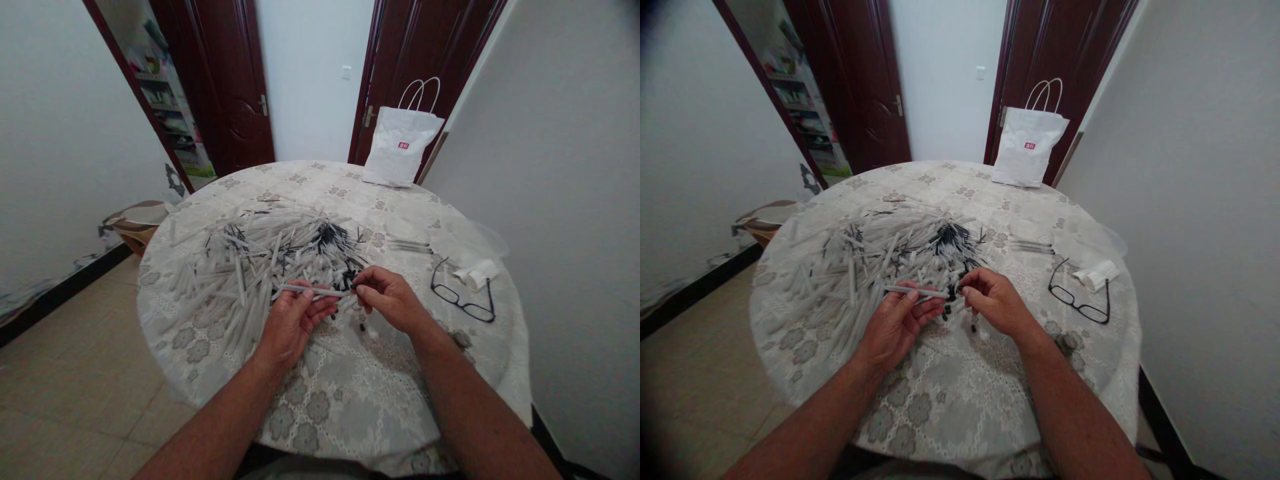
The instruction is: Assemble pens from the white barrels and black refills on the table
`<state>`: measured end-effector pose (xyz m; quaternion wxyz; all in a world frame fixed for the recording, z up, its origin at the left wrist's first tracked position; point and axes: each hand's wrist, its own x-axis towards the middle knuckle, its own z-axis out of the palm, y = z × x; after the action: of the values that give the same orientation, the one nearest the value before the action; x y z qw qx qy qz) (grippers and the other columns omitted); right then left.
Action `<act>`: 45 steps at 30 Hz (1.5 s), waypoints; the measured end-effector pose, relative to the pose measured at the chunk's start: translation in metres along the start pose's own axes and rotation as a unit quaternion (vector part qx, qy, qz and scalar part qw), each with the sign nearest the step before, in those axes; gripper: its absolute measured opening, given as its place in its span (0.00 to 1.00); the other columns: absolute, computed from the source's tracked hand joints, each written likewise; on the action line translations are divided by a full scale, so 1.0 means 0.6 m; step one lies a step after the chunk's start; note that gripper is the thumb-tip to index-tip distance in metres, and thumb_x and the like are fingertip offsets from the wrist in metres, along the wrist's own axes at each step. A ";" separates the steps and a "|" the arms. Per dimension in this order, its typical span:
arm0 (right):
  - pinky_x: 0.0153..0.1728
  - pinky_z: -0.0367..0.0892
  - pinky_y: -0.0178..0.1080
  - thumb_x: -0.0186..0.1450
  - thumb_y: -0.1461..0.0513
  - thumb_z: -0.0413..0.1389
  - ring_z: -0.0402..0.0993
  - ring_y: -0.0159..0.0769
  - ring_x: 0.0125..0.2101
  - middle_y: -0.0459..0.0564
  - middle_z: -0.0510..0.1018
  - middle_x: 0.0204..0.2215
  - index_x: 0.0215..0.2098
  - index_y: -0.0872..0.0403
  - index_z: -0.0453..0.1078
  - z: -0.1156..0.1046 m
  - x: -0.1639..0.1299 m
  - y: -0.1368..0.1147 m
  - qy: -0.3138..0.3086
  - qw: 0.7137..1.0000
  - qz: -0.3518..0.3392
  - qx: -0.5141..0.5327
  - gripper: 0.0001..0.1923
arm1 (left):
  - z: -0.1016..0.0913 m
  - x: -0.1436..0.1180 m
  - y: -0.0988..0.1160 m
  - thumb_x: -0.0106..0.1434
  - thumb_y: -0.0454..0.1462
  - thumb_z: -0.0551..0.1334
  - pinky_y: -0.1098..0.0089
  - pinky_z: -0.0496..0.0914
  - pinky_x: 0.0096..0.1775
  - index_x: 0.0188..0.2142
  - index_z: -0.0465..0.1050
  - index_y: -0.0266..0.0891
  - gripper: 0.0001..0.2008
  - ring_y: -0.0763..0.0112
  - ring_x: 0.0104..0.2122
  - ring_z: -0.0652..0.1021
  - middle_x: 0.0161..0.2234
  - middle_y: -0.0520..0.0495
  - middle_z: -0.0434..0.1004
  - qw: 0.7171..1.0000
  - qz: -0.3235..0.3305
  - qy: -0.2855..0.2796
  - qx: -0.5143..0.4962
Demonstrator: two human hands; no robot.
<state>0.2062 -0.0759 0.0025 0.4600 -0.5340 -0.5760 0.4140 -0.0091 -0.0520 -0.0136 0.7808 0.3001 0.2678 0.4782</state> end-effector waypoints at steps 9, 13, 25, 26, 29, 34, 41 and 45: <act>0.24 0.68 0.34 0.62 0.57 0.63 0.71 0.29 0.22 0.44 0.77 0.24 0.38 0.54 0.72 0.032 0.001 -0.001 -0.007 0.994 -0.001 0.107 0.10 | -0.002 0.001 0.000 0.64 0.38 0.68 0.53 0.75 0.51 0.43 0.62 0.42 0.14 0.57 0.44 0.84 0.45 0.44 0.82 1.000 0.024 -0.010 -0.014; 0.25 0.69 0.34 0.62 0.57 0.64 0.71 0.30 0.22 0.44 0.77 0.23 0.39 0.54 0.72 0.034 0.003 0.003 -0.020 0.992 0.000 0.126 0.11 | 0.002 -0.001 0.003 0.64 0.38 0.68 0.53 0.75 0.51 0.42 0.62 0.42 0.15 0.58 0.43 0.84 0.44 0.46 0.83 1.000 0.025 -0.004 -0.018; 0.28 0.68 0.34 0.64 0.60 0.62 0.71 0.31 0.27 0.45 0.76 0.29 0.41 0.52 0.73 0.039 -0.010 0.001 0.019 0.997 -0.065 0.035 0.07 | 0.003 0.000 -0.002 0.62 0.39 0.70 0.54 0.75 0.51 0.42 0.64 0.41 0.15 0.60 0.42 0.84 0.41 0.45 0.84 0.999 0.048 0.004 0.020; 0.29 0.68 0.34 0.65 0.60 0.62 0.72 0.31 0.28 0.46 0.76 0.31 0.41 0.52 0.73 0.039 -0.011 0.001 0.023 0.996 -0.080 0.016 0.07 | 0.003 0.001 -0.002 0.62 0.39 0.70 0.55 0.76 0.50 0.42 0.65 0.41 0.15 0.60 0.41 0.85 0.41 0.45 0.84 0.998 0.050 0.006 0.026; 0.30 0.68 0.35 0.66 0.60 0.61 0.73 0.33 0.30 0.48 0.77 0.33 0.42 0.51 0.74 0.036 -0.013 0.000 0.026 0.993 -0.106 -0.042 0.06 | 0.001 0.002 -0.002 0.63 0.39 0.69 0.55 0.76 0.50 0.41 0.66 0.40 0.14 0.61 0.41 0.85 0.40 0.45 0.84 0.998 0.056 0.007 0.039; 0.28 0.65 0.34 0.69 0.56 0.58 0.72 0.33 0.27 0.45 0.77 0.27 0.41 0.51 0.75 0.032 -0.012 -0.004 0.027 0.988 -0.103 -0.108 0.08 | -0.002 0.005 -0.001 0.62 0.39 0.70 0.53 0.76 0.51 0.39 0.67 0.40 0.13 0.60 0.42 0.84 0.40 0.45 0.84 0.997 0.058 0.004 0.045; 0.28 0.64 0.33 0.69 0.56 0.58 0.70 0.31 0.26 0.44 0.76 0.27 0.39 0.51 0.74 0.032 -0.012 -0.011 0.028 0.982 -0.132 -0.132 0.08 | 0.003 0.003 0.002 0.59 0.39 0.72 0.55 0.77 0.48 0.38 0.68 0.39 0.14 0.59 0.40 0.85 0.40 0.44 0.84 0.997 0.055 0.018 0.057; 0.32 0.65 0.35 0.69 0.59 0.59 0.72 0.33 0.29 0.46 0.77 0.30 0.44 0.52 0.74 0.032 -0.011 -0.012 0.027 0.968 -0.185 -0.170 0.07 | 0.000 0.004 0.001 0.61 0.39 0.71 0.56 0.77 0.49 0.39 0.67 0.39 0.14 0.60 0.40 0.85 0.40 0.44 0.84 0.996 0.068 0.018 0.056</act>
<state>0.1857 -0.0830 0.0042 0.4465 -0.4991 -0.7143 0.2033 -0.0085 -0.0496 -0.0135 0.7237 0.3517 0.2871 0.5197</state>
